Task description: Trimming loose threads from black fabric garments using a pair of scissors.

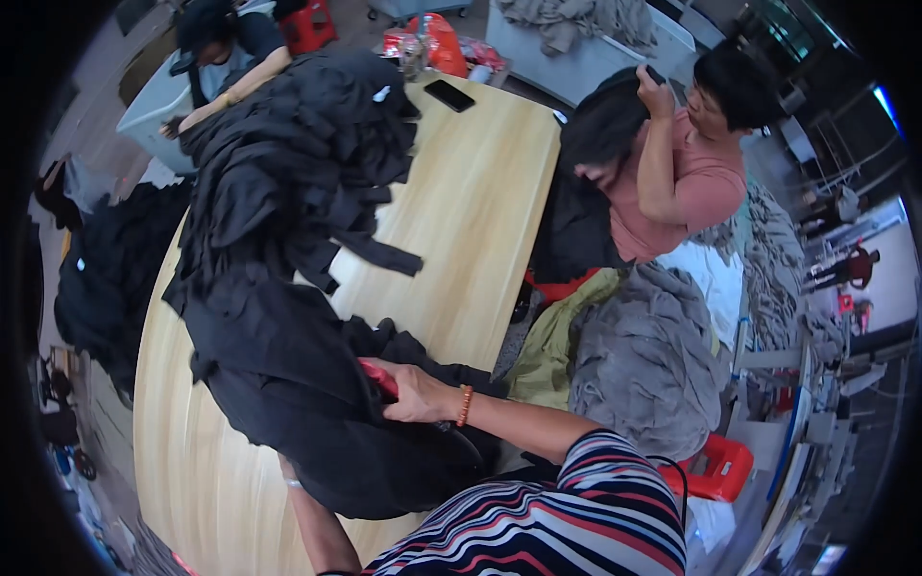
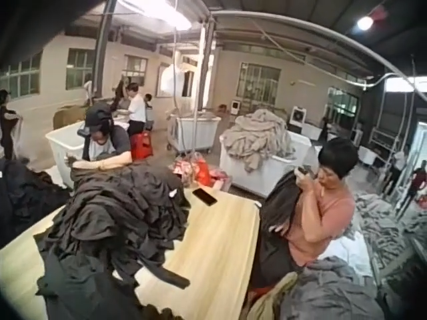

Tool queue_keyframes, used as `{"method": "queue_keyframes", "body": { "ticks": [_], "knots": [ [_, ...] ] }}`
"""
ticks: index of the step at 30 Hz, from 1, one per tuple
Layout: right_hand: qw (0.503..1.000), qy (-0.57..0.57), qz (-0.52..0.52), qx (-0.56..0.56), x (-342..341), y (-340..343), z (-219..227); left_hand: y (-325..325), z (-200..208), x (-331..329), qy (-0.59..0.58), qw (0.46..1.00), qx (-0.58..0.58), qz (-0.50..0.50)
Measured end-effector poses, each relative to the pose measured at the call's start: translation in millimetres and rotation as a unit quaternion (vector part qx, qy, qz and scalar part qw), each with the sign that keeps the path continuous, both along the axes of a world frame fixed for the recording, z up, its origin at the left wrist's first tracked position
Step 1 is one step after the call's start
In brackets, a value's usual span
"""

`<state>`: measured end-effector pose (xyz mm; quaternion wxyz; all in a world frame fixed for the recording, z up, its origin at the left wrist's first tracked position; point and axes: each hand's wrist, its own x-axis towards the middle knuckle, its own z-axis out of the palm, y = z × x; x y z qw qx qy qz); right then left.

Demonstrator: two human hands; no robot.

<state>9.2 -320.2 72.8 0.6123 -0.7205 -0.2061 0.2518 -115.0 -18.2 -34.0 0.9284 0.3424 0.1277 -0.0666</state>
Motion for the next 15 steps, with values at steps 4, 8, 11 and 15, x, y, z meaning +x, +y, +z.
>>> {"method": "queue_keyframes", "body": {
  "ticks": [4,8,11,15],
  "knots": [
    [0.988,-0.005,-0.146,0.052,33,-44,2,2,32,108,-0.048,0.970,0.214,-0.106],
    [0.953,-0.072,-0.293,0.017,93,-114,-8,-113,123,260,-0.025,0.955,0.210,-0.209],
    [0.915,-0.145,-0.370,-0.065,149,-155,-19,-186,161,346,-0.021,0.921,0.240,-0.306],
    [0.857,-0.028,-0.469,-0.212,206,-197,-62,-256,69,426,-0.026,0.723,0.629,-0.285]
  ]
}}
